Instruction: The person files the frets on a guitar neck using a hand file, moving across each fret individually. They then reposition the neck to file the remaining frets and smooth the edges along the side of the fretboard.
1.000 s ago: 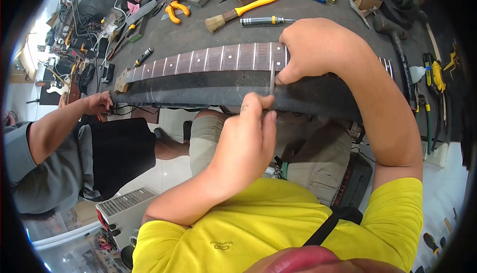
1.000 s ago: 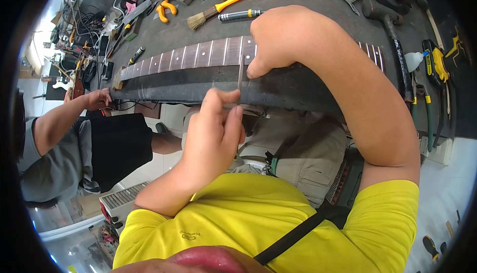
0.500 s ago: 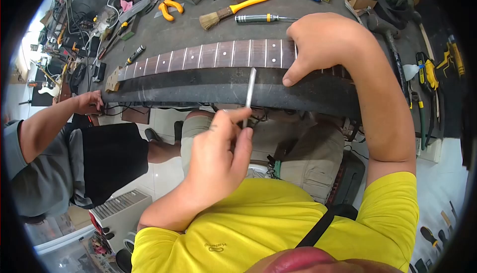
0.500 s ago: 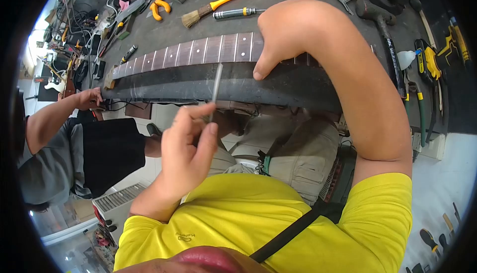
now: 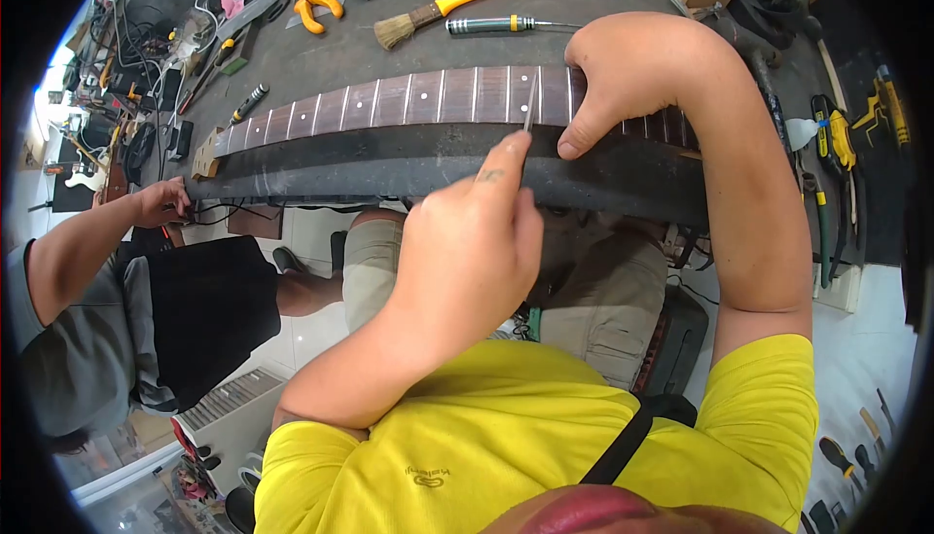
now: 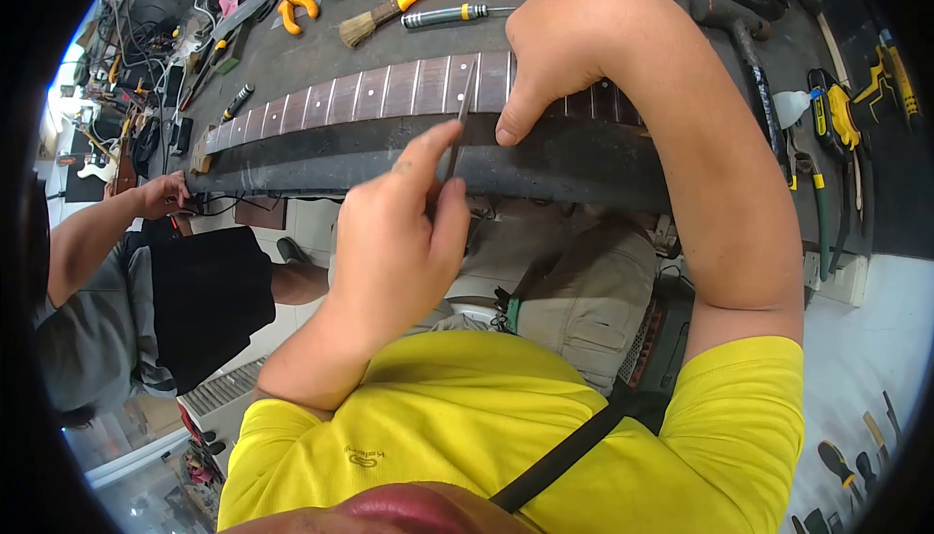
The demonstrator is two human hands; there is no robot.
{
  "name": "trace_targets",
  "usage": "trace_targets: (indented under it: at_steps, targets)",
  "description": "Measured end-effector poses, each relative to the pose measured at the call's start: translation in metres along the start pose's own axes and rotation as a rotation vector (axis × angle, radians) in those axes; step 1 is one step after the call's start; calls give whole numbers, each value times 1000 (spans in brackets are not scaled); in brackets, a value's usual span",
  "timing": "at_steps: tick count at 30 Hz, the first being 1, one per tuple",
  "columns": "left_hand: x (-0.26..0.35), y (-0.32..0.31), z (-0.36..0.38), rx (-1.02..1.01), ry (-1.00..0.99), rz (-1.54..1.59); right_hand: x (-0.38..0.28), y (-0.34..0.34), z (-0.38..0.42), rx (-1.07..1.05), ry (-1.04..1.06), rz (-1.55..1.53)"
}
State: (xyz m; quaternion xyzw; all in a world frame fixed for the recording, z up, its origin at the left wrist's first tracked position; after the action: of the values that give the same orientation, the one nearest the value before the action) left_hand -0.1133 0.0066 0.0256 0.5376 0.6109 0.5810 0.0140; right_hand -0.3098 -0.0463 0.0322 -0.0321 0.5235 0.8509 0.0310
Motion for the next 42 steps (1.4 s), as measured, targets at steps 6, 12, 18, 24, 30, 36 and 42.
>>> trace_targets:
  at_steps: [6, 12, 18, 24, 30, 36, 42]
  targets:
    - [7, -16, 21, -63, 4, -1, -1, 3, -1, 48, 47, 13]
    - [0, -11, -12, -70, 36, -59, -3, 1, -1, -30, 79, -74]
    - [3, -10, 27, -58, 12, -62, -3, 4, 4, 19, 46, -33]
    - [4, -14, 13, -43, -89, -69, -1, 3, -1, 26, 99, -31]
    - [-1, -10, 10, -30, -118, -67, -5, 3, 5, -6, 40, -47]
    - [9, -11, 37, 48, -102, -4, -2, 1, 4, 47, 75, -38]
    - [-2, -9, -7, -114, -2, -54, -6, 1, 2, 16, 104, -43]
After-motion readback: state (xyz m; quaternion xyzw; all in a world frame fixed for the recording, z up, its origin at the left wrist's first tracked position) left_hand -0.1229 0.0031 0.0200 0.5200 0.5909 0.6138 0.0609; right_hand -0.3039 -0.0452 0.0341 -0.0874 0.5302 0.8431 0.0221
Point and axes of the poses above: each hand's wrist, its own z-axis away from the middle knuckle, its own y-axis out of the back of the hand, x = y × z, the point moved 7 cm from there along -z, towards the middle knuckle, and after that the axes turned 3 degrees about z, right-handed, at the moved point
